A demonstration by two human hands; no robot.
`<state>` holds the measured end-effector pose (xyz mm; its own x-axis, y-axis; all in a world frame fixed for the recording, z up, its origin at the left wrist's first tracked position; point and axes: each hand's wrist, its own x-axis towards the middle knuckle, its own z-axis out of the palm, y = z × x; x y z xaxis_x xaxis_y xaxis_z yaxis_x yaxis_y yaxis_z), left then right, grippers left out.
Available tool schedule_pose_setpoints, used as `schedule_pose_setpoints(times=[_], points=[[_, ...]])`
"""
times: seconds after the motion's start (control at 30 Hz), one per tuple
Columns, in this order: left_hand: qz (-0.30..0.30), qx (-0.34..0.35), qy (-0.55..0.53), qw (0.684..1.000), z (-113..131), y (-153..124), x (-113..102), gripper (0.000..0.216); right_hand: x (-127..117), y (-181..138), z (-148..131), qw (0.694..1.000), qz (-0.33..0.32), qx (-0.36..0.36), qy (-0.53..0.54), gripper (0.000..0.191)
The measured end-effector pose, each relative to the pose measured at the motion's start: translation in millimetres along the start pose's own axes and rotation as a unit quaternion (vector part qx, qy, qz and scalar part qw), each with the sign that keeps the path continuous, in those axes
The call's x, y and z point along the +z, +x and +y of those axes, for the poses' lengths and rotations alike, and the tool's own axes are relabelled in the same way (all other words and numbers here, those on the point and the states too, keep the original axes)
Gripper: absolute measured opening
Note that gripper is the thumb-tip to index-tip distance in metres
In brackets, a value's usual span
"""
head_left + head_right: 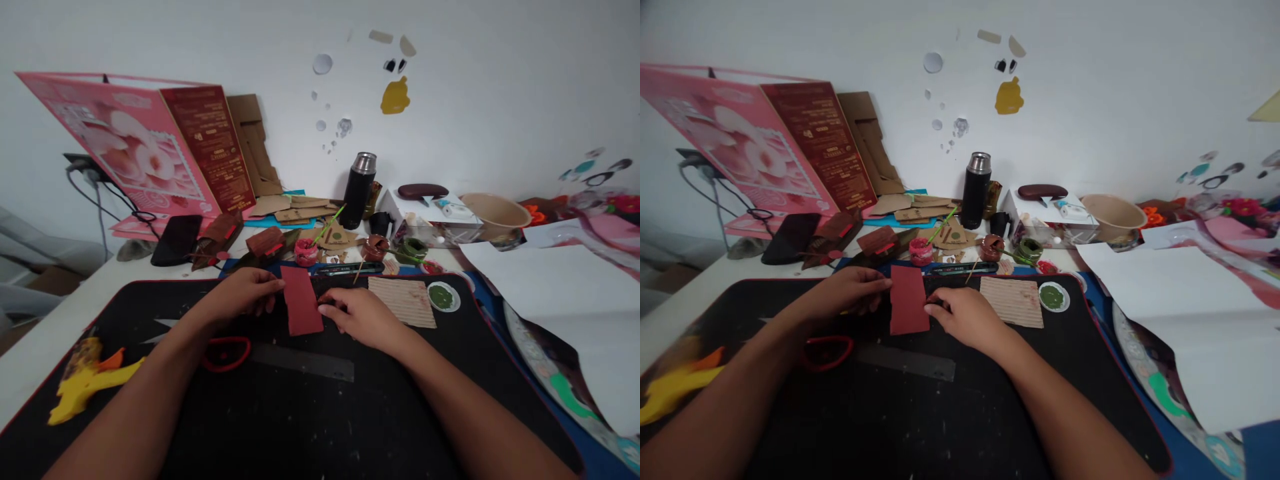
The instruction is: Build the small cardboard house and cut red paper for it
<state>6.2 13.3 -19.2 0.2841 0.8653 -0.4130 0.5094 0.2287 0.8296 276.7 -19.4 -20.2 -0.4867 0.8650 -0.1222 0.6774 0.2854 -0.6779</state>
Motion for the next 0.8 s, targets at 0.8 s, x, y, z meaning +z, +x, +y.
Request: schedule_pose_setpoints(times=[0.8], points=[[0.047, 0.186, -0.13, 0.973, 12, -12, 7, 0.037, 4, 6, 6, 0.94, 0.044, 0.013, 0.339, 0.037]])
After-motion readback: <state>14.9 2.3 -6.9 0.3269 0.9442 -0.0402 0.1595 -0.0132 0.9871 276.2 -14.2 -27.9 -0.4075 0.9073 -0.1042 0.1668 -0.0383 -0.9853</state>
